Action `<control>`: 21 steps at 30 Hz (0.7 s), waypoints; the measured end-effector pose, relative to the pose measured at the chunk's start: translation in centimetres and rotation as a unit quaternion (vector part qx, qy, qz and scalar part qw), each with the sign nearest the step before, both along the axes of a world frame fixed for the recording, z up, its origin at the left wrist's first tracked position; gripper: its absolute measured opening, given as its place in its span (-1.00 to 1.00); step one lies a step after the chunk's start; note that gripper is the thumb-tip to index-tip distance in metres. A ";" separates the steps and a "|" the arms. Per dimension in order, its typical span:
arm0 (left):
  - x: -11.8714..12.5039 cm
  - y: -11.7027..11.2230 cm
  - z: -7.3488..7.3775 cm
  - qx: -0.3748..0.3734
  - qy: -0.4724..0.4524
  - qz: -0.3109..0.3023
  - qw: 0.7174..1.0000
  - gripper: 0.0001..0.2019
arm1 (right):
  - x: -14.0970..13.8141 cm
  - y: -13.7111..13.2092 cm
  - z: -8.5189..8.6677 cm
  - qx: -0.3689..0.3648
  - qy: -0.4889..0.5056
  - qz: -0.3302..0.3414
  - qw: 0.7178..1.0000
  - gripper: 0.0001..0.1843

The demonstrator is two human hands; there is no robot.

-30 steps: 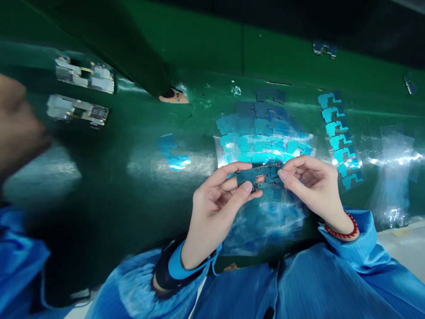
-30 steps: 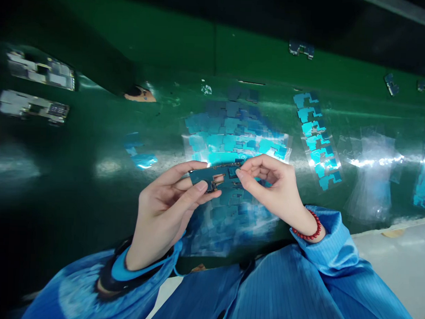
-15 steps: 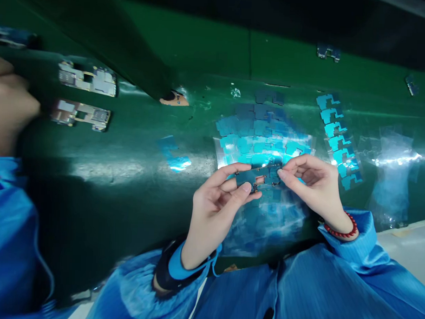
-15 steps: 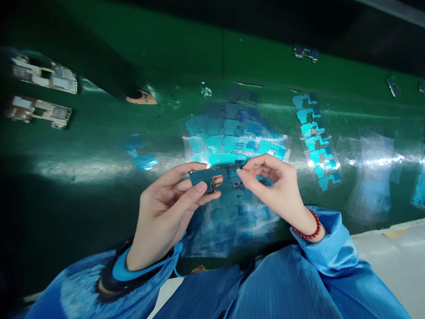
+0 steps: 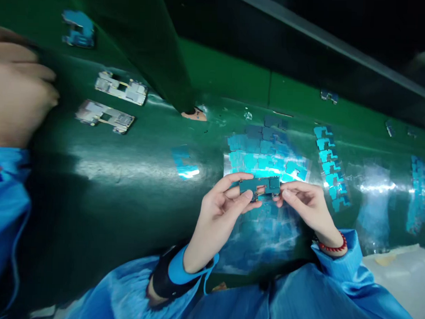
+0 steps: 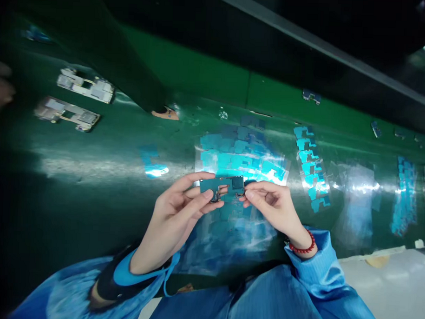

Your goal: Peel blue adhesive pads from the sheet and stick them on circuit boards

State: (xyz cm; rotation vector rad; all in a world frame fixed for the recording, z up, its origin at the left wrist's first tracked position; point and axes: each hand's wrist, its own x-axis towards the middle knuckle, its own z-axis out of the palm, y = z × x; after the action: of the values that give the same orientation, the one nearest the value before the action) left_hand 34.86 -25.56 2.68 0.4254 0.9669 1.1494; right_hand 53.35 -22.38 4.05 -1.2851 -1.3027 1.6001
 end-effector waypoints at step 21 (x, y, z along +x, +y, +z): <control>-0.3 0.9 -1.2 -0.023 -0.026 0.001 0.999 -0.84 | -1.2 3.7 1.8 -0.011 -0.055 0.041 0.998 -0.72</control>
State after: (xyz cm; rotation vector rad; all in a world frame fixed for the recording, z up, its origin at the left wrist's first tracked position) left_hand 34.59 -24.65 1.49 0.3571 0.9469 1.1327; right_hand 52.12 -18.63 5.86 -1.3664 -1.4238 1.6236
